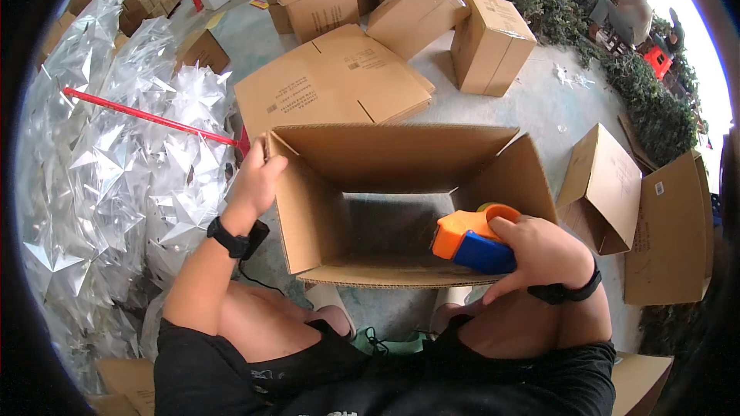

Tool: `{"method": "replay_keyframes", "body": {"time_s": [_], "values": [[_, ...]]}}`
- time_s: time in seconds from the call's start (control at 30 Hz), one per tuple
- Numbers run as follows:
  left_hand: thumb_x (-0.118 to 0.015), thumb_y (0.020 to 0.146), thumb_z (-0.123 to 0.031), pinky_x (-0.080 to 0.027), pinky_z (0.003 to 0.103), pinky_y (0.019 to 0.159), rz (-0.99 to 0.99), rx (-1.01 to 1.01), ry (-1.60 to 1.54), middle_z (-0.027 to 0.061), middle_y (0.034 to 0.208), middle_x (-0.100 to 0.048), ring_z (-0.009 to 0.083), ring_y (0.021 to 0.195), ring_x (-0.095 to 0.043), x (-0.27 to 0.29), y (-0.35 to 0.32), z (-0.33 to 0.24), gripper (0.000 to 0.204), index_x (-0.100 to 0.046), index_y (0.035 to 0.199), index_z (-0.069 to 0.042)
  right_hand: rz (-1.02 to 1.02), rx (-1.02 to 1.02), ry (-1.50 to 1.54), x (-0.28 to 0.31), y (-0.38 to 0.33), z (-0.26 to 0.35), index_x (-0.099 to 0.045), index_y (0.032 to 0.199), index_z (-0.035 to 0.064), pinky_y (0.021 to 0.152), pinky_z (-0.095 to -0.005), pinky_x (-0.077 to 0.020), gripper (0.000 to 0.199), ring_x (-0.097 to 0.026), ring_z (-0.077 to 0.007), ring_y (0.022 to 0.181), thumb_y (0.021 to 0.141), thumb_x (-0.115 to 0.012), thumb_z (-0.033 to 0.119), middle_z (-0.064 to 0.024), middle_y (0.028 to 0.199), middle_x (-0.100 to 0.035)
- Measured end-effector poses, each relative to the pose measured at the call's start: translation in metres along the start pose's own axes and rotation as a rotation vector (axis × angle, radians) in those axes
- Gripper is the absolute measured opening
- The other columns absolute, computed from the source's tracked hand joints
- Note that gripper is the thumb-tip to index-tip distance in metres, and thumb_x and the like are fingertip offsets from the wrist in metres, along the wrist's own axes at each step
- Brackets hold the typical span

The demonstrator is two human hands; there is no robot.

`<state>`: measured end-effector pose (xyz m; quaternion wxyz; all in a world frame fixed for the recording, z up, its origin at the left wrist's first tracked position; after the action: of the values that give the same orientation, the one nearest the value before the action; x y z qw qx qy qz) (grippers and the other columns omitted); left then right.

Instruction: Assembling and taping cardboard boxes using a tape dispenser.

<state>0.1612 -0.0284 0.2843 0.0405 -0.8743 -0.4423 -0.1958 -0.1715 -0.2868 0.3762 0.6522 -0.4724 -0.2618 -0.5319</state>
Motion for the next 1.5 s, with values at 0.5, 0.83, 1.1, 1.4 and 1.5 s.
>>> {"method": "replay_keyframes", "body": {"time_s": [0.5, 0.83, 1.1, 1.4, 1.5], "values": [[-0.061, 0.088, -0.009, -0.048, 0.030, 0.089, -0.005, -0.027, -0.219, 0.0125, 0.115, -0.060, 0.0165, 0.101, -0.057, -0.079, 0.021, -0.021, 0.044, -0.046, 0.128, 0.002, -0.697, -0.275, 0.783, 0.002, 0.000, -0.153, -0.059, 0.118, -0.0014, 0.070, -0.0246, -0.0484, 0.039, -0.056, -0.0065, 0.077, 0.093, -0.071, 0.025, 0.0016, 0.090, -0.063], [-0.067, 0.075, 0.001, -0.051, 0.026, 0.090, -0.096, -0.072, -0.347, 0.0070, 0.112, -0.055, 0.0157, 0.105, -0.054, -0.055, 0.032, -0.018, 0.051, -0.056, 0.125, -0.002, -0.483, -0.149, 0.613, 0.007, -0.017, -0.111, -0.061, 0.109, 0.0014, 0.065, -0.0275, -0.0498, 0.046, -0.058, -0.0094, 0.071, 0.083, -0.081, 0.032, -0.0024, 0.081, -0.063], [-0.067, 0.075, 0.004, -0.050, 0.023, 0.079, -0.197, -0.153, -0.389, 0.0017, 0.095, -0.058, 0.0102, 0.090, -0.058, -0.038, 0.041, -0.007, 0.042, -0.061, 0.116, -0.004, -0.063, -0.048, 0.337, 0.010, -0.017, -0.056, -0.066, 0.095, -0.0003, 0.067, -0.0378, -0.0506, 0.048, -0.065, -0.0288, 0.068, 0.078, -0.080, 0.042, -0.0164, 0.073, -0.065], [-0.067, 0.082, -0.004, -0.037, 0.025, 0.054, -0.310, -0.157, 0.068, -0.0054, 0.066, -0.041, 0.0053, 0.059, -0.038, -0.038, 0.038, -0.017, 0.030, -0.040, 0.071, -0.009, -0.146, -0.053, 0.107, -0.008, 0.015, -0.047, -0.068, 0.091, -0.0027, 0.071, -0.0464, -0.0518, 0.062, -0.066, -0.0408, 0.077, 0.079, -0.073, 0.058, -0.0245, 0.081, -0.067], [-0.066, 0.084, -0.007, -0.033, 0.026, 0.052, -0.316, -0.258, 0.088, -0.0057, 0.061, -0.037, 0.0059, 0.058, -0.035, -0.052, 0.032, -0.026, 0.035, -0.036, 0.066, -0.009, -0.141, -0.089, 0.050, -0.010, 0.021, -0.037, -0.068, 0.089, -0.0028, 0.072, -0.0464, -0.0524, 0.063, -0.066, -0.0415, 0.077, 0.079, -0.072, 0.059, -0.0250, 0.080, -0.067]]}}
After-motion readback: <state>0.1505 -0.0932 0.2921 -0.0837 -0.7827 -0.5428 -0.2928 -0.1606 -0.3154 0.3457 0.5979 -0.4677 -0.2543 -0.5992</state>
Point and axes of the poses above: each hand's wrist, its own y-axis towards the middle knuckle, its own x-axis out of the back of the hand, z = x × y, the point moved 3 cm from there along y, towards the middle knuckle
